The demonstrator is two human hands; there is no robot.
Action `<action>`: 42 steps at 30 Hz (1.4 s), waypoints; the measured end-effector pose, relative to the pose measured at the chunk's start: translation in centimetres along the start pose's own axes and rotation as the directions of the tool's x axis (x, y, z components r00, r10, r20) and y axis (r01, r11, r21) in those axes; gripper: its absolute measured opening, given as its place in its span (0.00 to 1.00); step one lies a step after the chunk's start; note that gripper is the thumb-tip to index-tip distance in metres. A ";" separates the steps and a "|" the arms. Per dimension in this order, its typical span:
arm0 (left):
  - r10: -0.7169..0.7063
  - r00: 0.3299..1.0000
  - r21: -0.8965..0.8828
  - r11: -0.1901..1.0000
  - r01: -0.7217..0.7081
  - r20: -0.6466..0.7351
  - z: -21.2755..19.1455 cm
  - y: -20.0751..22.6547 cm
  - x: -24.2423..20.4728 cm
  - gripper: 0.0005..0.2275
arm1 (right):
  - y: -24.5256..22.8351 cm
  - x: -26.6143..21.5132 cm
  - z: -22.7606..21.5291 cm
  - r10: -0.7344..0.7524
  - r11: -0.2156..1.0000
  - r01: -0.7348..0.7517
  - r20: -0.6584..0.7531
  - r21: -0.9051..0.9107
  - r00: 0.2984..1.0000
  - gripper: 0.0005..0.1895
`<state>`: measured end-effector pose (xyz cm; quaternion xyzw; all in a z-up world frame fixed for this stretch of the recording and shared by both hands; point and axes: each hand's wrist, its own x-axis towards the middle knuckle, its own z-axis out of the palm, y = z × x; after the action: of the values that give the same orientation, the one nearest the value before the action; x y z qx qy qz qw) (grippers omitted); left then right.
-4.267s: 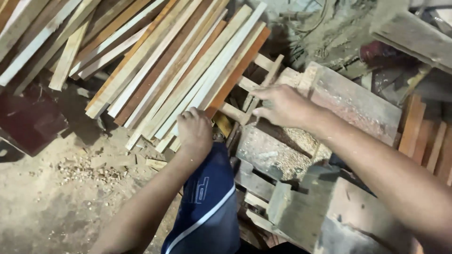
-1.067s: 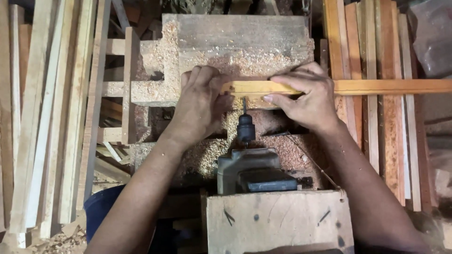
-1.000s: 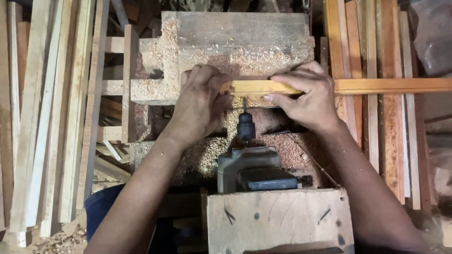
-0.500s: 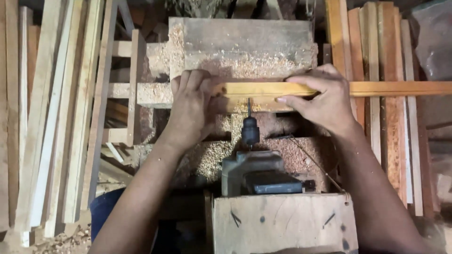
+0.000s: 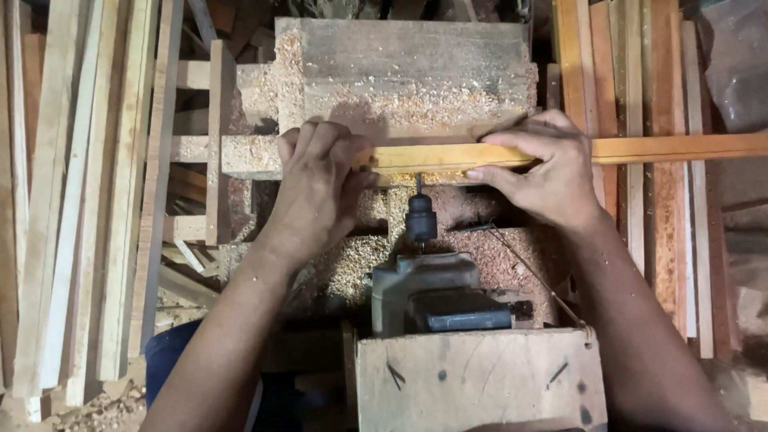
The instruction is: The person picks narrow wooden strips one at a time from a large pile and feeds each strip along a small table-mounted router to shape its edge, guiding it with both hands. Finished strips are placed onto a growing stack beside the machine.
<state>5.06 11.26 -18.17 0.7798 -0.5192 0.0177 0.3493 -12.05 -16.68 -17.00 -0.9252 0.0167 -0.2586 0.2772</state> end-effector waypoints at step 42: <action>0.067 0.986 0.227 0.973 -0.031 -0.154 1.2 1.4 1.8 0.18 | 2.4 -0.4 -0.1 0.003 1.000 -0.003 -0.003 0.001 1.000 0.19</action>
<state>4.30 8.84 -17.67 0.7972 -0.5032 0.1473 0.2993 -12.17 -18.71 -18.32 -0.9246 0.0183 -0.2598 0.2781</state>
